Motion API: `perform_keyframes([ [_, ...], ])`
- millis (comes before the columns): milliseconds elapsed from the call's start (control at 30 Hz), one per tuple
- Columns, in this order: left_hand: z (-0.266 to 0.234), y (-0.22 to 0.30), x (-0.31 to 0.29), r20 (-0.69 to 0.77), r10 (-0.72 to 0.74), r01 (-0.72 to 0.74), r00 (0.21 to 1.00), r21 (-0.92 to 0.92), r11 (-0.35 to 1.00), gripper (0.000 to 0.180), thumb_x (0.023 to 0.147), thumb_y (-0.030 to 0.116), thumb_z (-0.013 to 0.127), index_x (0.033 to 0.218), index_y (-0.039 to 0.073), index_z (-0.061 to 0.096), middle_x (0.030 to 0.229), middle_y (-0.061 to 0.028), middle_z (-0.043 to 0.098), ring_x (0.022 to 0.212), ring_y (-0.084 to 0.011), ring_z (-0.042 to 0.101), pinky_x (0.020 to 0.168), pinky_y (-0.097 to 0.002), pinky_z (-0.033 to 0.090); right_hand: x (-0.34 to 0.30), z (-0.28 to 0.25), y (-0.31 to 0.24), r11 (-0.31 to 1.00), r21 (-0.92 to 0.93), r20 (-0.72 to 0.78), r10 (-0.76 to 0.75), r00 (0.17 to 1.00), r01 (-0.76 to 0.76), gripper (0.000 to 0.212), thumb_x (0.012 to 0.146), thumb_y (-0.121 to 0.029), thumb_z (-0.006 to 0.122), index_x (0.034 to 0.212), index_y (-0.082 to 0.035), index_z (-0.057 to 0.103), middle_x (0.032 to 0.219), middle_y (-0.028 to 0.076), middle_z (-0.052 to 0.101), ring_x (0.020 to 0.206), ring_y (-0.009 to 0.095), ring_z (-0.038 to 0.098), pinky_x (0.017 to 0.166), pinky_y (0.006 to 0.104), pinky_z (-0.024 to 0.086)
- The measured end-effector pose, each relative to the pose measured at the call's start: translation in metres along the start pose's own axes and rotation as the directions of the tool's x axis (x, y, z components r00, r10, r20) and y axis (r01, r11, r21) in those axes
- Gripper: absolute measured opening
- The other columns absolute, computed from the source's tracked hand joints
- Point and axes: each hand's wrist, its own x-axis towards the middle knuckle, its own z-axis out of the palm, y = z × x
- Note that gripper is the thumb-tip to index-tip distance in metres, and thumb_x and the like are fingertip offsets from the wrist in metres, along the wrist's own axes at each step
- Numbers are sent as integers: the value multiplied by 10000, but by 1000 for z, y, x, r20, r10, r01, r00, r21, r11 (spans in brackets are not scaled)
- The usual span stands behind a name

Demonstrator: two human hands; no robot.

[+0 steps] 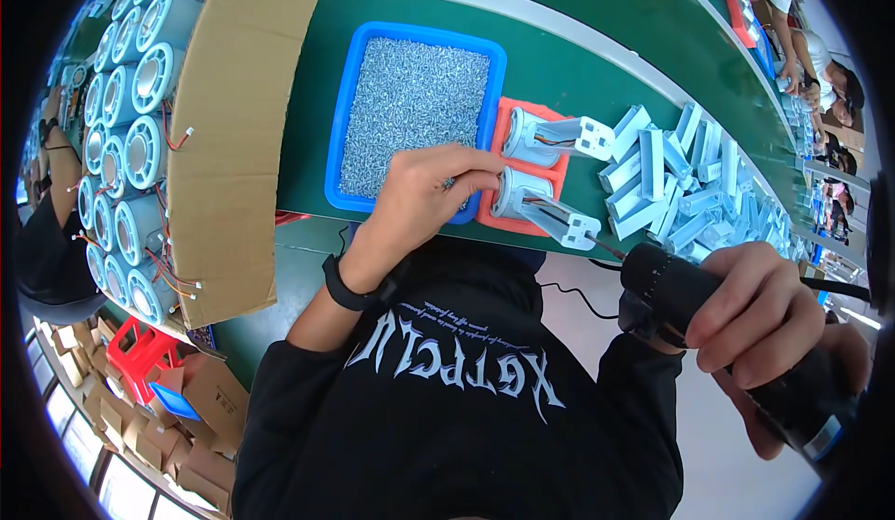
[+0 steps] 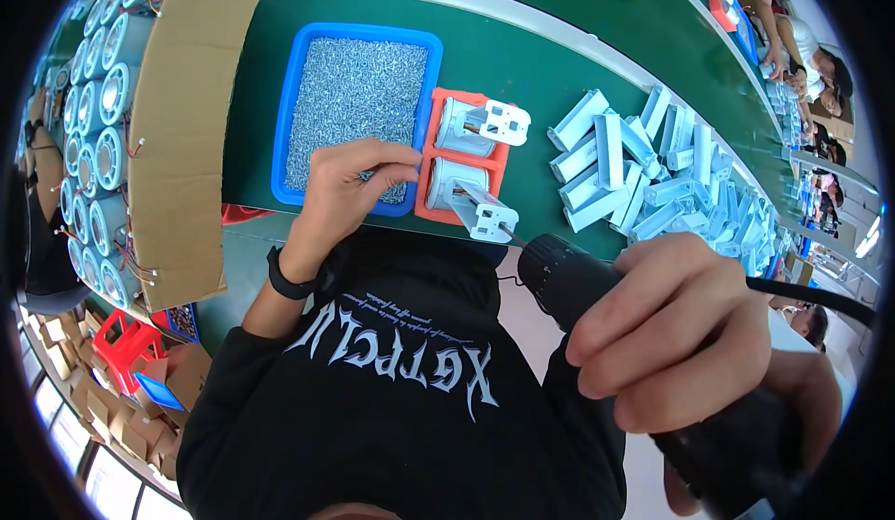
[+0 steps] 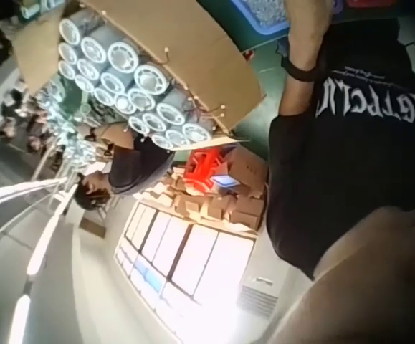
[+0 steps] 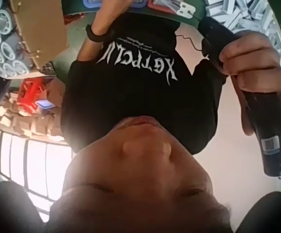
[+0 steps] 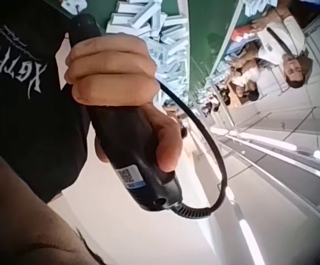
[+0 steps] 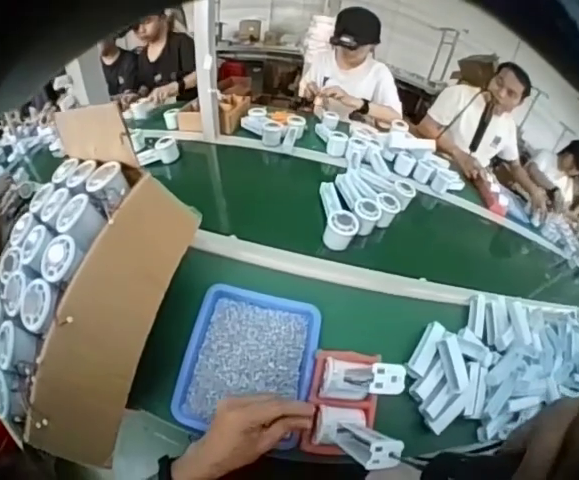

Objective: The person picks up fan motors and plastic housings, fits them together, and places the assemblies into a red tray. They then pick up screws from a blue tray and drive them into the housings using a power screwdriver.

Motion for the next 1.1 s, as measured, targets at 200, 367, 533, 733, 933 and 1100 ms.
perform_keyframes([
  [200, 20, -13, -8, 60, 50, -48, 997, -25, 999, 162, 674, -63, 686, 818, 10, 675, 795, -72, 673, 703, -198, 642, 594, -274, 502, -8, 5, 1, 999, -18, -71, 35, 997, -37, 572, 778, -259, 719, 1240, -69, 440, 789, 102, 589, 543, 200, 623, 480, 311, 569],
  [367, 33, -21, -8, 11, 197, -197, 980, 0, 980, 192, 657, -70, 693, 825, 23, 683, 806, -73, 674, 760, -204, 646, 626, -272, 505, -9, 2, 4, 998, -56, -81, -8, 997, 4, 741, 729, -537, 694, 1271, -124, 404, 791, 73, 591, 552, 152, 638, 488, 240, 560],
  [533, 44, -23, -8, -68, 210, -214, 975, -61, 975, 209, 646, -39, 701, 831, 52, 665, 775, -58, 646, 732, -227, 625, 638, -305, 491, -10, 5, 1, 1000, 0, -124, 7, 992, -7, 422, 760, -47, 673, 1135, -2, 485, 783, 121, 579, 550, 220, 625, 488, 334, 579],
  [733, 40, -23, -10, 41, -16, 24, 999, -202, 979, 191, 644, -45, 716, 808, 42, 671, 804, -75, 667, 817, -230, 652, 707, -314, 504, -16, -4, 11, 996, 71, 13, -53, 998, 52, 455, 755, 38, 615, 1176, -21, 454, 787, 128, 579, 536, 234, 619, 493, 339, 571],
  [933, 36, -27, -8, 85, 147, -140, 985, -87, 986, 156, 647, -20, 718, 772, 47, 653, 788, -78, 663, 818, -220, 656, 712, -332, 497, -15, 0, 11, 997, 75, -77, 0, 997, 6, 482, 763, -13, 638, 1204, -45, 445, 782, 125, 585, 537, 219, 623, 483, 320, 568],
  [1100, 38, -27, -12, 45, 186, -185, 982, -23, 982, 160, 643, -15, 717, 774, 55, 657, 777, -70, 659, 801, -212, 656, 703, -323, 489, -22, -1, 2, 999, -43, -187, 5, 982, -13, 588, 764, -347, 718, 1205, -68, 445, 780, 84, 599, 539, 169, 635, 475, 245, 556],
])
